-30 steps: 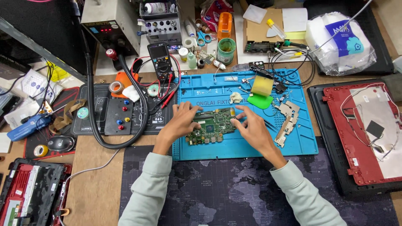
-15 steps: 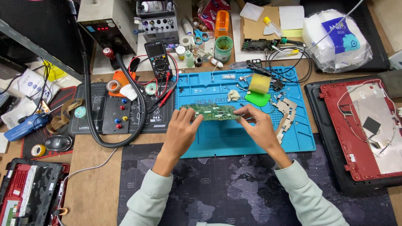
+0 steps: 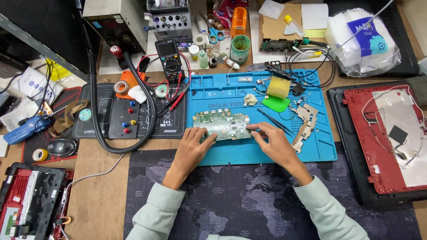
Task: Repairing a laptop motherboard using a hot air rework station and tweezers
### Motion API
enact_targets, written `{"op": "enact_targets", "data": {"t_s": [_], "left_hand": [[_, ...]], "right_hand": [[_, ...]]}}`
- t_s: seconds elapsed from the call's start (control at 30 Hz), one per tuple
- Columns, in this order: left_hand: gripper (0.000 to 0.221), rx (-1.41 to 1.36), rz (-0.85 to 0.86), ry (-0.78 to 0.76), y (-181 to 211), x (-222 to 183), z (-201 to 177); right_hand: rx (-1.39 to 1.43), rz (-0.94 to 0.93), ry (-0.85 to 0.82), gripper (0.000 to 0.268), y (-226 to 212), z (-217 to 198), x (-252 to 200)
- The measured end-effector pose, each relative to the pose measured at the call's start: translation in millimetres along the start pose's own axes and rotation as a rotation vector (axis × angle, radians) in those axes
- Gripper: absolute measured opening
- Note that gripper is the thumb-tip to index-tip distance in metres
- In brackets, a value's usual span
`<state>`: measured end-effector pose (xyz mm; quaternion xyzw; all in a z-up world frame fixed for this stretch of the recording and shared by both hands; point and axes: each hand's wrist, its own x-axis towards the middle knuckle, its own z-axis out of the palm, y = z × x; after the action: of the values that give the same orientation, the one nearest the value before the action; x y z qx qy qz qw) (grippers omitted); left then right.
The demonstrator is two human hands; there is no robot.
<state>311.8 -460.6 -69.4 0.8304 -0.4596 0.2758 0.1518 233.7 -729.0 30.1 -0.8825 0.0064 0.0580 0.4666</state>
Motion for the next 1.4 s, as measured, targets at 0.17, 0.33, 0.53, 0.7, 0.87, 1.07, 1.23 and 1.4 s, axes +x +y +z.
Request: {"op": "enact_targets", "data": {"t_s": [0.17, 0.33, 0.53, 0.7, 0.87, 1.07, 1.23, 1.4], "left_hand": [[0.031, -0.019, -0.045, -0.067, -5, -3, -6], [0.065, -0.108, -0.157, -0.147, -20, 3, -3], [0.075, -0.450, -0.417, -0.213, -47, 28, 13], [0.049, -0.695, -0.618, -0.017, -60, 35, 39], [0.031, -0.826, -0.718, 0.072, -59, 41, 19], [0.023, -0.939, -0.800, 0.171, -61, 45, 10], [0.022, -0.950, -0.792, 0.177, -61, 45, 12], [0.023, -0.874, -0.743, 0.138, -58, 45, 12]], "right_hand": [[-0.086, -0.029, -0.012, 0.030, 15, 6, 5], [-0.192, -0.023, 0.029, 0.025, 12, -4, 21], [-0.267, -0.152, 0.201, 0.018, 33, -10, 97], [-0.490, -0.181, 0.464, 0.029, 50, 0, 167], [-0.598, -0.137, 0.567, 0.028, 66, 17, 205], [-0.640, -0.137, 0.652, 0.023, 66, 34, 224], [-0.627, -0.104, 0.640, 0.015, 59, 31, 225], [-0.338, -0.252, 0.713, 0.018, 46, 12, 201]]}}
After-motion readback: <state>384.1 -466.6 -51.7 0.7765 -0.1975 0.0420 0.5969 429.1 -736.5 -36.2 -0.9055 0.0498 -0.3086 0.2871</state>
